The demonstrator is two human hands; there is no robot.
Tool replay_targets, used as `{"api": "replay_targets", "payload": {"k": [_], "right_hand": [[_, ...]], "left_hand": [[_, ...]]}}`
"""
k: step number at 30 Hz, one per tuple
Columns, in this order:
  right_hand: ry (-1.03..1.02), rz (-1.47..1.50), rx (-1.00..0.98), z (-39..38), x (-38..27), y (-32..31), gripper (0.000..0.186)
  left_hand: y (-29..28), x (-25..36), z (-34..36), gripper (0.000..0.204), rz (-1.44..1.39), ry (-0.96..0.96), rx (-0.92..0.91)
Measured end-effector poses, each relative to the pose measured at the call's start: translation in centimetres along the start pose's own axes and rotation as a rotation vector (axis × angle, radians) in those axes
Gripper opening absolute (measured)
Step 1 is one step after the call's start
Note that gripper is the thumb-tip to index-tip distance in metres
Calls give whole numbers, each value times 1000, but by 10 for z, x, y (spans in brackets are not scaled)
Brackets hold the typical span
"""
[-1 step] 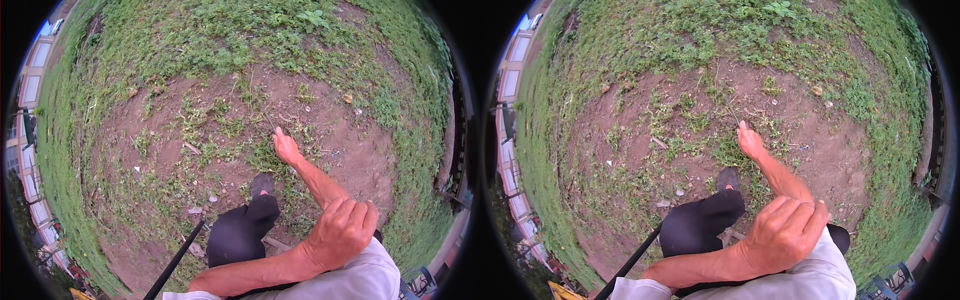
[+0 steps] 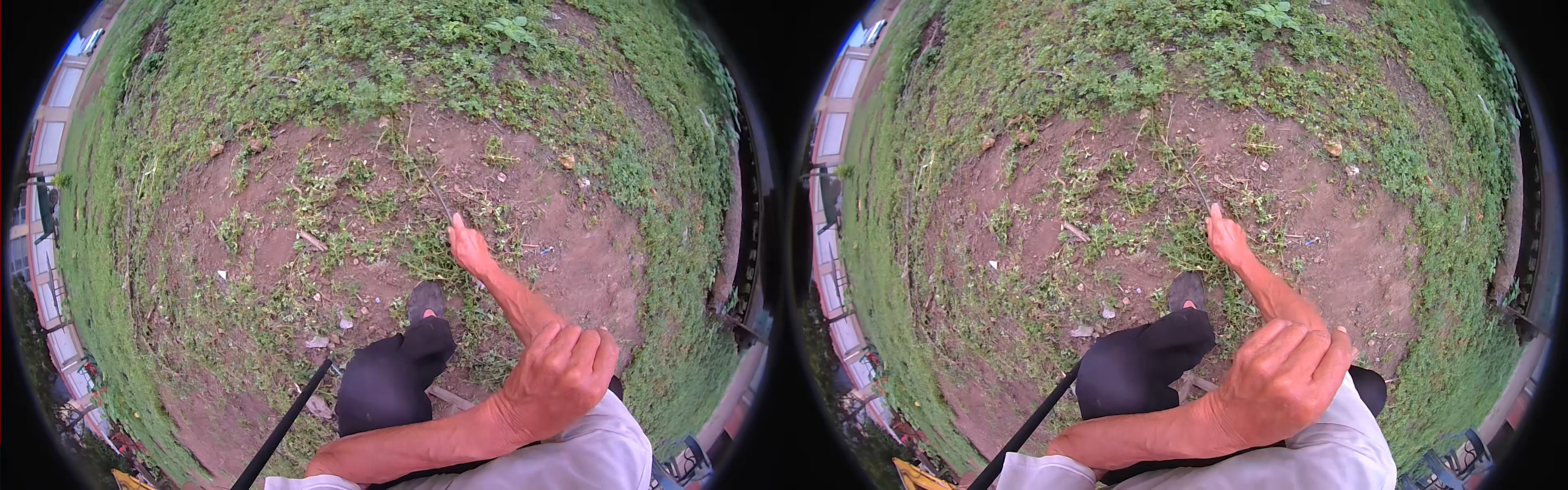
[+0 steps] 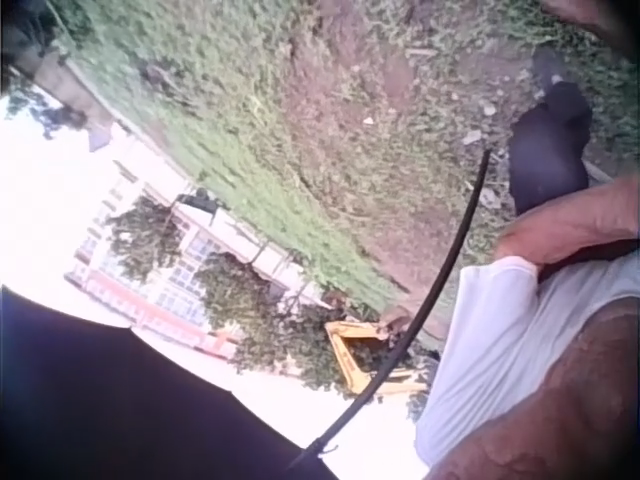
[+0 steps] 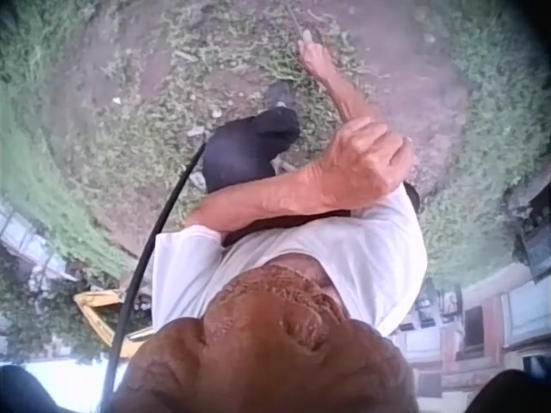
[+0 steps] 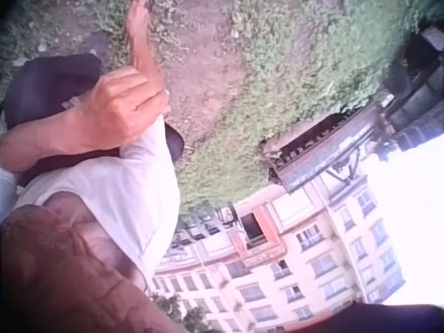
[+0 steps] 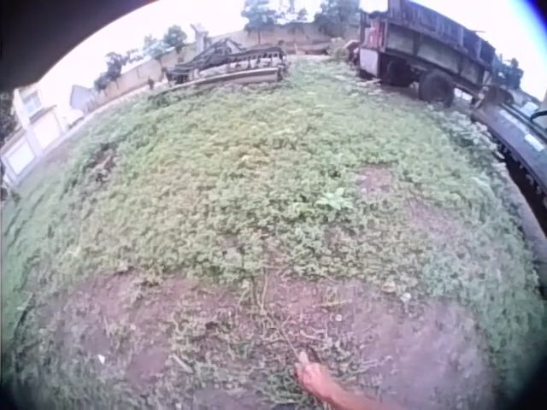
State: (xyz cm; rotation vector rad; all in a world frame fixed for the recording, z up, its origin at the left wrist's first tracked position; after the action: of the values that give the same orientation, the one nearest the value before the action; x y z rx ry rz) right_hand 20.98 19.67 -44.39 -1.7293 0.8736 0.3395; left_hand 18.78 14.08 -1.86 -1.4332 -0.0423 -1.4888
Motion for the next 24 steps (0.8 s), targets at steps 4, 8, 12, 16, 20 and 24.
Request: {"api": "replay_targets", "payload": {"k": [4,8,12,16,20,24], "right_hand": [[40,1,14,-51,29,9,44],[29,6,90,-61,28,-1,44],[-7,125,144,2,-27,-31,38],[-40,100,110,92,-58,-33,36],[-21,10,119,101,-49,-16,33],[3,-62,42,60,-20,-20,36]], "left_hand": [[4,7,-3,22,10,11,-36],[5,10,-4,23,-14,27,-37],[4,9,-7,24,-8,33,-25],[2,11,-6,24,-3,48,30],[-3,11,-9,23,-11,39,49],[-6,9,-11,23,-10,21,53]]}}
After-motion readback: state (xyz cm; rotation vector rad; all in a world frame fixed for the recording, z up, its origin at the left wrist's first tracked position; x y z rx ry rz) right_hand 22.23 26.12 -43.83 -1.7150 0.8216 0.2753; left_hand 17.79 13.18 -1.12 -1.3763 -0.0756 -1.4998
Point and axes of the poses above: each hand's wrist, its own z-axis towards the middle knuckle, its own y-axis out of the palm, x = y × z, the point moved 8 cm from there along z, towards the middle knuckle, and after that the axes turned 1 degree about -y, right-handed, at the moved point
